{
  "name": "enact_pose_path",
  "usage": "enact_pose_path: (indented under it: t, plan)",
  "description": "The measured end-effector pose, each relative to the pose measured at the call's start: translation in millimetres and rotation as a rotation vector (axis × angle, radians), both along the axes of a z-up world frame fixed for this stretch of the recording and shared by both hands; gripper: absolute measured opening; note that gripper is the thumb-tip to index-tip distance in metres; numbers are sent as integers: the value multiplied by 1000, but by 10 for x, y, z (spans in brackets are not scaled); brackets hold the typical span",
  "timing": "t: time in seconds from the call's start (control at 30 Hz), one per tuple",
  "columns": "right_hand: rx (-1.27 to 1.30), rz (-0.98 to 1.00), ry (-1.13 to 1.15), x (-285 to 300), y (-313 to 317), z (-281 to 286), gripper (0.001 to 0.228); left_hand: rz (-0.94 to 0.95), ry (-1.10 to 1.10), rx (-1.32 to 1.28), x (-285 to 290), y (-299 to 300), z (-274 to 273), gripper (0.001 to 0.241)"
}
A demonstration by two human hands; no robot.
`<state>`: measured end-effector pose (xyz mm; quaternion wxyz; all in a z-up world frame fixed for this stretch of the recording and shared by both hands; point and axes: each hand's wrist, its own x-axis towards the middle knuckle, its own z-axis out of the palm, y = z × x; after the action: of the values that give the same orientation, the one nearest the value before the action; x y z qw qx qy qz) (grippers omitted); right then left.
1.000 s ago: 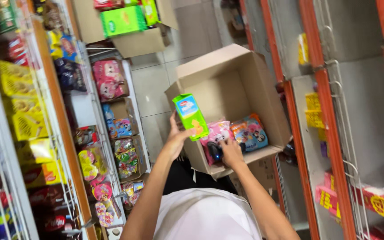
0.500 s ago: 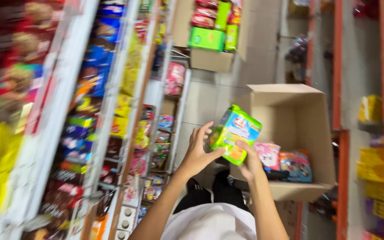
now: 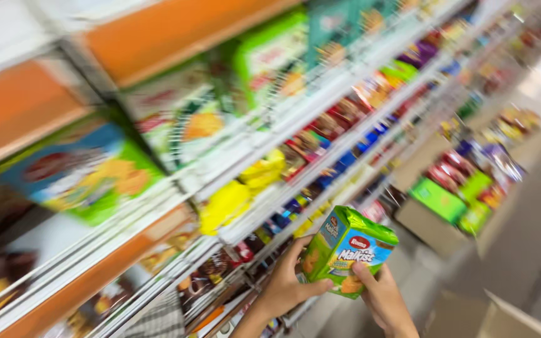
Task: The person takes various snack and candy packages from a box and the shelves, scans them with a handheld scanner, and places them into cardboard boxes.
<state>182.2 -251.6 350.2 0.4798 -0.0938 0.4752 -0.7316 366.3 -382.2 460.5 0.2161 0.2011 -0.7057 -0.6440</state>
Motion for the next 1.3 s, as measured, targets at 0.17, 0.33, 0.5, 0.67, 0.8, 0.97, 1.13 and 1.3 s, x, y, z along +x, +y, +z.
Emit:
enact_pose_path:
  t: [0.17,0.33,0.5,0.67,0.8,0.97,1.13,1.3]
  plan:
    - [-375,210,144,160,-412,826,58,305,74,-312,489,168,883,92]
    - [-531,396,587,516,-766,1899,68,628,48,-641,869,430,1568,92]
    - [-665,560,544,936,-1086,2668,67,931,-62,-786,1181,544,2053,66]
    - [-725,645,421,1160,-1262,2881,67,1218,-75,-943,1630,6,2487,48]
    - [-699,624,536,1171,-1392,2973,70,1061,-328,-1274,1843,-709,2561,93]
    - [-599,548,637,1213,-1585,3051,80,882,-677,-928,2013,-1481,2309,54]
    - [-485,542,726,1315,-1614,3176,91,973,-617,-869,1907,-1786,2133,103]
    - [-521,515,777,1450,-1665,3299,90,873,-739,-946,1956,-2120,2031,45]
